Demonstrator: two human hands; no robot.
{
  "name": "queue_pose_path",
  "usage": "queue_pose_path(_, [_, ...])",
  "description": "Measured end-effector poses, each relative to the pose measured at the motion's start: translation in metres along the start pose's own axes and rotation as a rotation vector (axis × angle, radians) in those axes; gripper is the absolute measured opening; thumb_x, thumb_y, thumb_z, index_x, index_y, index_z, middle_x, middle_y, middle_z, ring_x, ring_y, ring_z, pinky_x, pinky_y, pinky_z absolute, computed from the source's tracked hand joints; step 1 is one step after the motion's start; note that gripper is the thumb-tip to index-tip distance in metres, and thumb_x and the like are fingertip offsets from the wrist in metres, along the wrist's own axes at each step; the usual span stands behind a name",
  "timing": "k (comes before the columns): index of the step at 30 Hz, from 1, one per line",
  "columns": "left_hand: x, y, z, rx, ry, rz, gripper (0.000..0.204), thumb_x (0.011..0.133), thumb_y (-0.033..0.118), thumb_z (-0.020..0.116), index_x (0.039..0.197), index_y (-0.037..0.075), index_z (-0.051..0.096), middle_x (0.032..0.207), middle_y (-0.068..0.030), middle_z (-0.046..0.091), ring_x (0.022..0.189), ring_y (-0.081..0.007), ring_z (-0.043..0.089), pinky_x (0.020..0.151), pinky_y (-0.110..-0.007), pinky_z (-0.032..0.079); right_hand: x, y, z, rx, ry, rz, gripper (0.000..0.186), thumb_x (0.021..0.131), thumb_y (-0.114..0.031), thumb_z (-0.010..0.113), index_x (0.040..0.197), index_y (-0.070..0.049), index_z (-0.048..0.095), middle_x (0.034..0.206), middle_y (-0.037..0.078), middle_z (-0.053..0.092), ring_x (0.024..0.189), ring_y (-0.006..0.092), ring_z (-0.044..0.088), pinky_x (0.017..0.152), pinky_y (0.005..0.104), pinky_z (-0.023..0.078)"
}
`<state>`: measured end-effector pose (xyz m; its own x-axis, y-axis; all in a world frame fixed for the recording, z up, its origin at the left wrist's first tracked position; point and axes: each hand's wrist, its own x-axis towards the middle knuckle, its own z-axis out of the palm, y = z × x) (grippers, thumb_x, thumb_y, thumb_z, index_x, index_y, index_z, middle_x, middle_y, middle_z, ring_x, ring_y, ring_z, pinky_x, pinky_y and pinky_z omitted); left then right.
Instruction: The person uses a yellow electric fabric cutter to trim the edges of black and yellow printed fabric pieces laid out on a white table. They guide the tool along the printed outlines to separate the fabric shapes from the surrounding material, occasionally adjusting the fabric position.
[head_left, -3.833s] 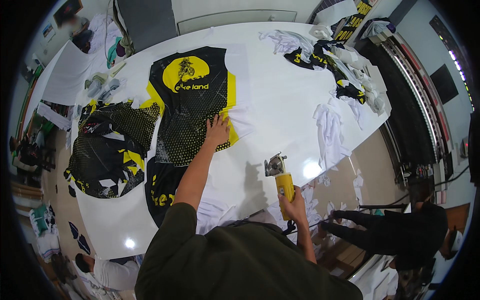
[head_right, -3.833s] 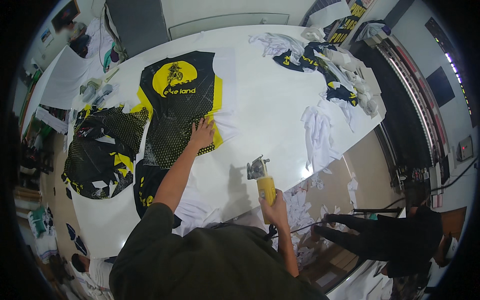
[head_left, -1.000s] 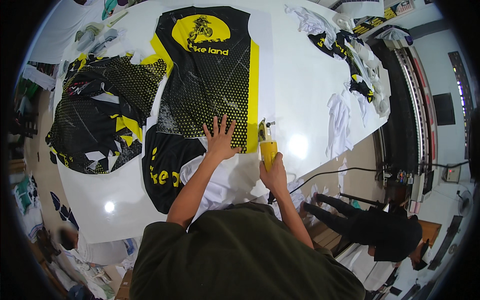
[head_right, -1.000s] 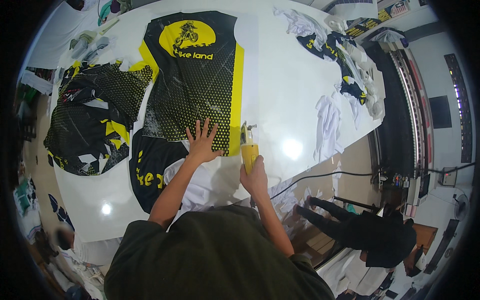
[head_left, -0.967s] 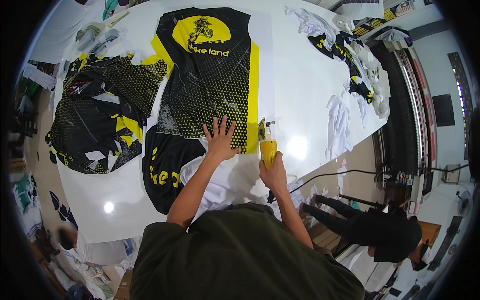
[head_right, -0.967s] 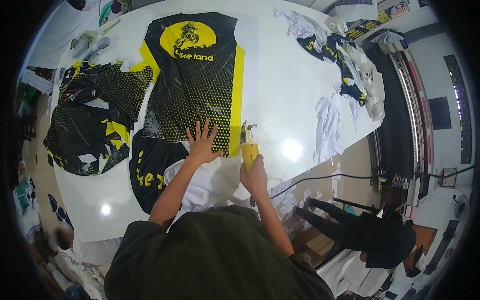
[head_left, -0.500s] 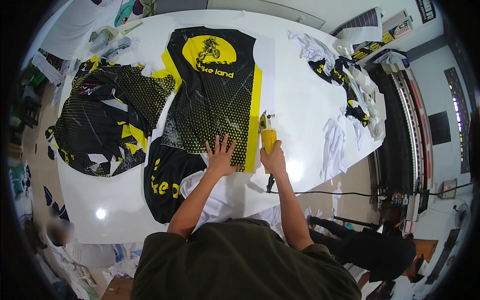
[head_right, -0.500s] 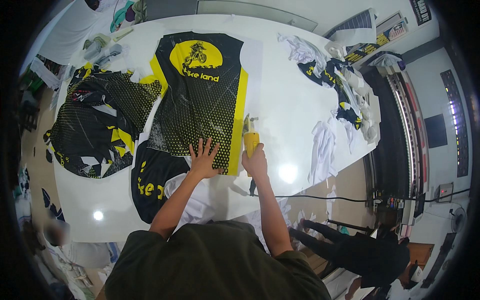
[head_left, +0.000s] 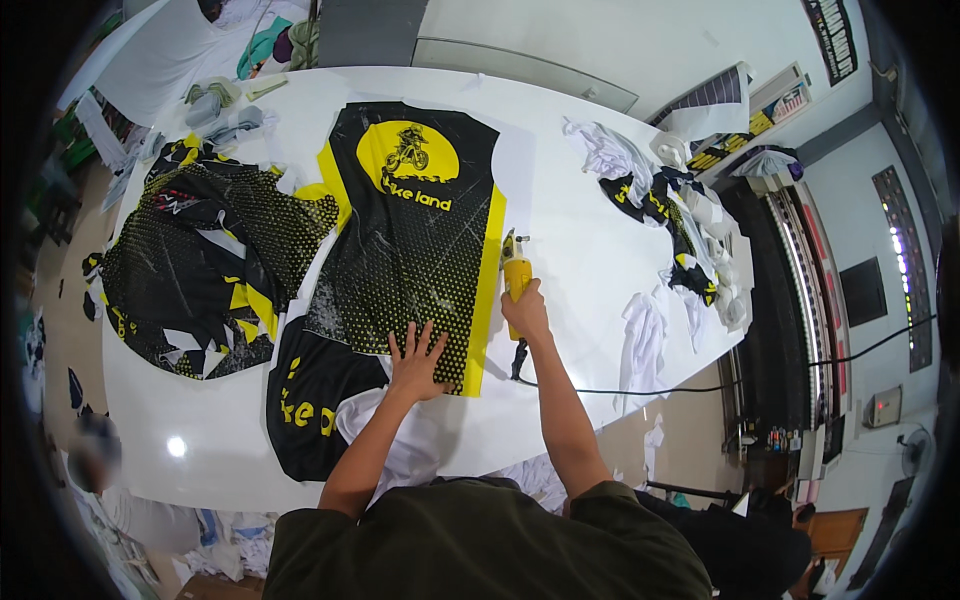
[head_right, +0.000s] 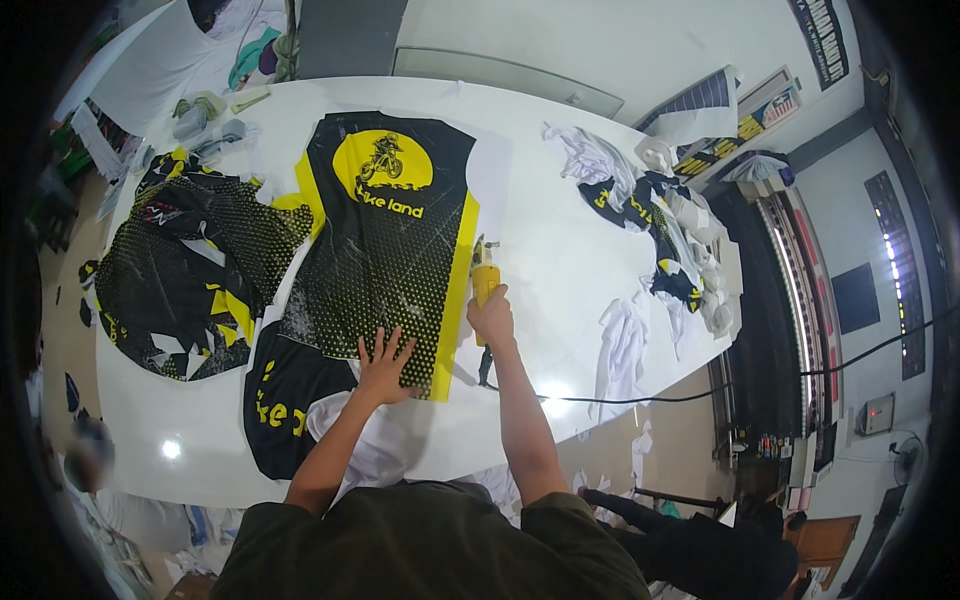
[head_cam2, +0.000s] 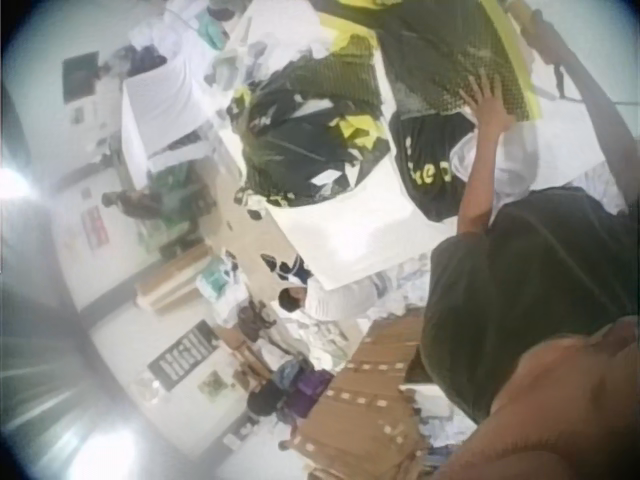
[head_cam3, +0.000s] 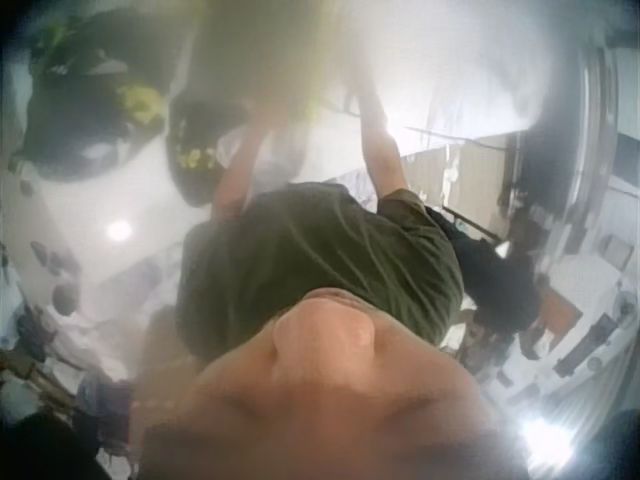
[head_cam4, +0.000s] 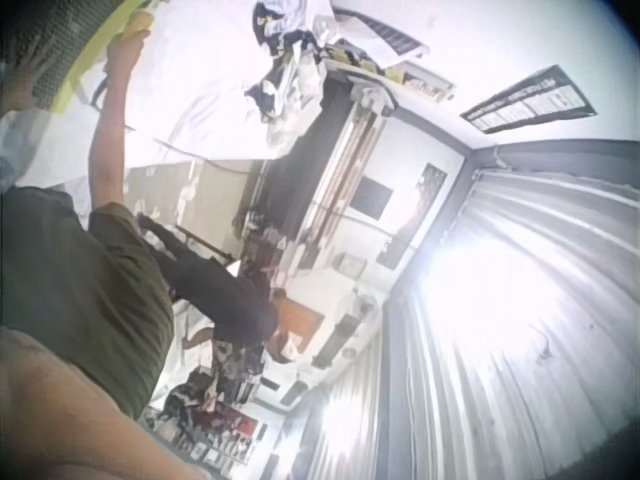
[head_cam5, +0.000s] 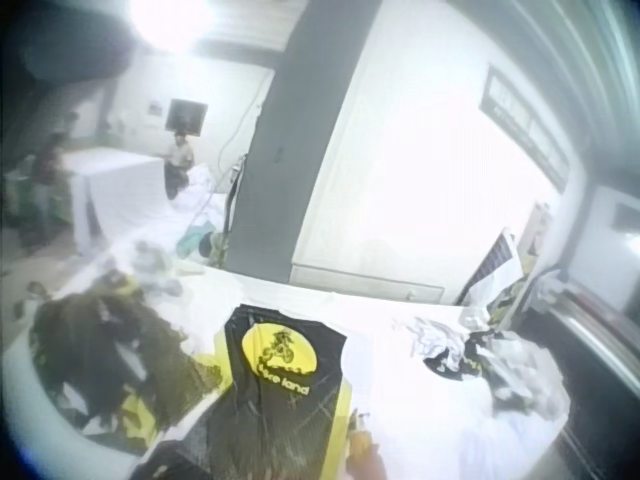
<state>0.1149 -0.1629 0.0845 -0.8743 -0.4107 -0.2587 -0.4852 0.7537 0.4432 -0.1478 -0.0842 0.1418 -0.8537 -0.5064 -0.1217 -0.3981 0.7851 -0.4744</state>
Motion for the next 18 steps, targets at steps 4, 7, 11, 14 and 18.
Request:
queue_pose_path(4, [0.000,0.002,-0.003,0.007,-0.010,-0.010,0.119,0.066,0.064,0.083,0.164,0.027,0.027,0.174,-0.0124,0.007,0.159,-0.0424,-0.001,0.121,-0.071,-0.006,0.035,-0.003,0.000,0.002,0.009,-0.008,0.056,0.086,-0.031,0.068,0.117,0.007,0.040,0.100,0.040,0.067,0.092,0.0546,0.069,0.082,0.0569,0.057])
queue_pose_path(7, [0.000,0.005,-0.005,0.000,-0.016,-0.028,0.117,0.066,0.064,0.084,0.163,0.028,0.031,0.174,-0.0105,0.008,0.159,-0.0402,-0.001,0.121,-0.070,-0.007,0.061,-0.004,-0.001,0.000,0.009,-0.026,0.057,0.086,-0.031,0.067,0.117,0.008,0.040,0.101,0.041,0.067,0.093,0.0549,0.068,0.083,0.0570,0.057])
queue_pose_path(11, [0.000,0.009,-0.008,-0.028,-0.015,-0.049,0.115,0.067,0.063,0.085,0.163,0.028,0.032,0.174,-0.0101,0.010,0.159,-0.0396,0.000,0.122,-0.070,-0.007,0.095,-0.009,-0.003,0.013,-0.008,-0.035,0.060,0.085,-0.032,0.067,0.120,0.009,0.039,0.105,0.041,0.066,0.096,0.0544,0.068,0.084,0.0559,0.057])
queue_pose_path(14, [0.000,0.010,-0.008,-0.032,-0.020,-0.061,0.116,0.066,0.062,0.086,0.163,0.028,0.032,0.174,-0.0107,0.010,0.159,-0.0398,0.000,0.122,-0.070,-0.007,0.120,-0.013,-0.006,0.009,-0.013,-0.041,0.062,0.085,-0.032,0.067,0.121,0.009,0.040,0.107,0.041,0.066,0.097,0.0537,0.069,0.085,0.0549,0.058])
queue_pose_path(18, [0.001,0.008,-0.005,-0.049,-0.012,-0.059,0.117,0.064,0.059,0.088,0.162,0.028,0.033,0.173,-0.0113,0.011,0.159,-0.0408,0.001,0.122,-0.070,-0.006,0.152,-0.016,-0.010,0.010,-0.027,-0.064,0.063,0.085,-0.033,0.067,0.123,0.010,0.040,0.109,0.040,0.066,0.099,0.0527,0.069,0.086,0.0545,0.058])
